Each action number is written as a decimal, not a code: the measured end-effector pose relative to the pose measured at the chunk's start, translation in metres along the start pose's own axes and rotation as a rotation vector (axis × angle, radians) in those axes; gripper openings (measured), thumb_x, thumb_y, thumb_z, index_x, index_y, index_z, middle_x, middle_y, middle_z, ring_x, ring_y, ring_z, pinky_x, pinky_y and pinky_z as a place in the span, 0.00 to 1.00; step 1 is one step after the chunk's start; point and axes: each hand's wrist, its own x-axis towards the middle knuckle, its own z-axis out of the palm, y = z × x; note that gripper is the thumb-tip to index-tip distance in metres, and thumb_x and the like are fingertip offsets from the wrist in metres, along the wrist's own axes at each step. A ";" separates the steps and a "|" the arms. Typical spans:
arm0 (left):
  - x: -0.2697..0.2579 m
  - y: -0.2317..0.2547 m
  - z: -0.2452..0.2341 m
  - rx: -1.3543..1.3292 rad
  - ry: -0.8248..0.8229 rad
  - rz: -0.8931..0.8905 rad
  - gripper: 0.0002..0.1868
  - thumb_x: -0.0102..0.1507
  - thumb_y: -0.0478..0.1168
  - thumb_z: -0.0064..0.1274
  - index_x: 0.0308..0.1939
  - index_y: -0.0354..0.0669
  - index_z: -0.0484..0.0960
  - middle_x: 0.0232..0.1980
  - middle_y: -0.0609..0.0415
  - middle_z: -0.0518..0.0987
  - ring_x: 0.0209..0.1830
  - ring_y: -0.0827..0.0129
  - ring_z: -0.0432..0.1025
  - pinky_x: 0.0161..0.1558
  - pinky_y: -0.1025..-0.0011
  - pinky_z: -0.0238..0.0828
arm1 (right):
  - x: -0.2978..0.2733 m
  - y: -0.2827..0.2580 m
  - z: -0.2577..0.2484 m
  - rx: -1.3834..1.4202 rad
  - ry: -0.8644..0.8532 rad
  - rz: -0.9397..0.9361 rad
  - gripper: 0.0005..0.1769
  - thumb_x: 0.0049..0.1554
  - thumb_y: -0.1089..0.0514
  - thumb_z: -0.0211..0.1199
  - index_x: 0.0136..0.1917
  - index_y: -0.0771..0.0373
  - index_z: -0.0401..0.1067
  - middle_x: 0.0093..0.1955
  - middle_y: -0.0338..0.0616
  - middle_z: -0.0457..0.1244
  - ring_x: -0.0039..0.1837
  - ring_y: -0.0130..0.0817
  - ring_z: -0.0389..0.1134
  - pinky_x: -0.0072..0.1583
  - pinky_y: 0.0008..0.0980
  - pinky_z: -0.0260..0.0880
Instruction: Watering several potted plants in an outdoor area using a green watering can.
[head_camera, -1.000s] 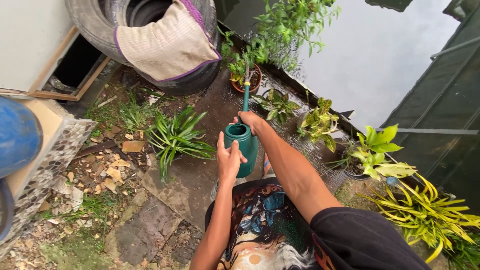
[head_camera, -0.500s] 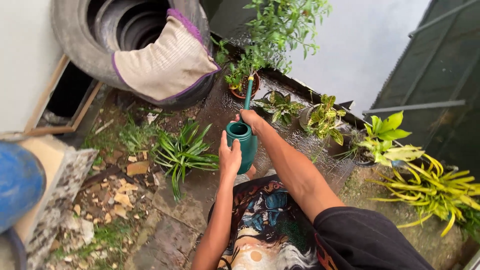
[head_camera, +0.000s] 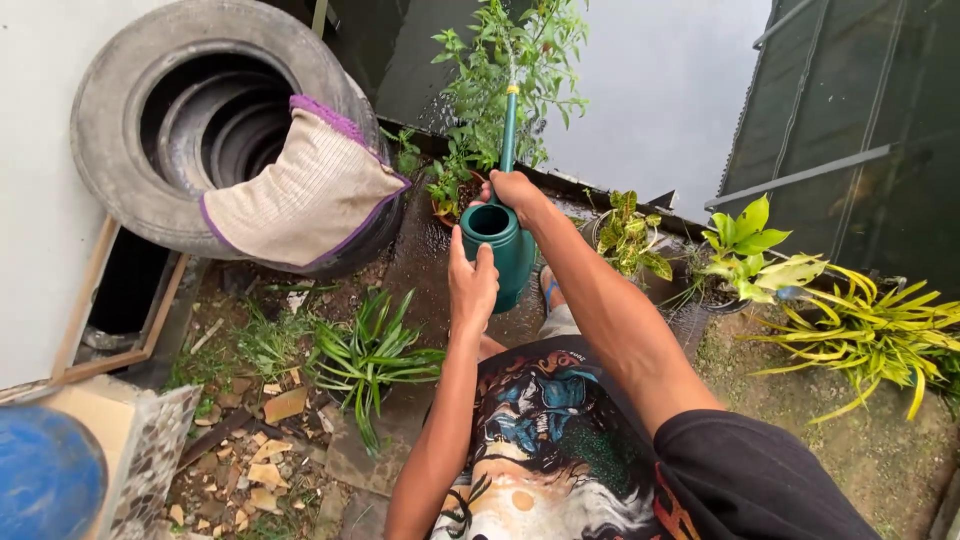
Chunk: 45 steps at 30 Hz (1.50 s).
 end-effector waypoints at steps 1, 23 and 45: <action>0.000 0.009 0.003 -0.002 0.002 0.006 0.38 0.67 0.47 0.41 0.79 0.40 0.51 0.34 0.40 0.78 0.31 0.62 0.77 0.30 0.66 0.73 | 0.019 0.003 -0.008 -0.001 -0.001 -0.007 0.23 0.66 0.50 0.45 0.46 0.68 0.75 0.35 0.44 0.67 0.37 0.31 0.70 0.44 0.33 0.78; 0.050 -0.011 0.110 0.060 0.167 -0.143 0.38 0.68 0.49 0.40 0.80 0.38 0.50 0.78 0.26 0.51 0.71 0.31 0.59 0.61 0.41 0.70 | 0.142 0.076 -0.050 -0.031 -0.078 0.192 0.22 0.64 0.51 0.47 0.39 0.66 0.75 0.33 0.46 0.68 0.34 0.34 0.72 0.43 0.42 0.80; 0.017 0.026 0.114 0.123 0.033 -0.045 0.39 0.67 0.48 0.41 0.79 0.37 0.49 0.77 0.22 0.51 0.70 0.26 0.59 0.62 0.38 0.67 | 0.095 0.022 -0.094 0.135 -0.012 0.121 0.23 0.66 0.48 0.49 0.46 0.69 0.75 0.36 0.46 0.66 0.37 0.32 0.71 0.43 0.34 0.80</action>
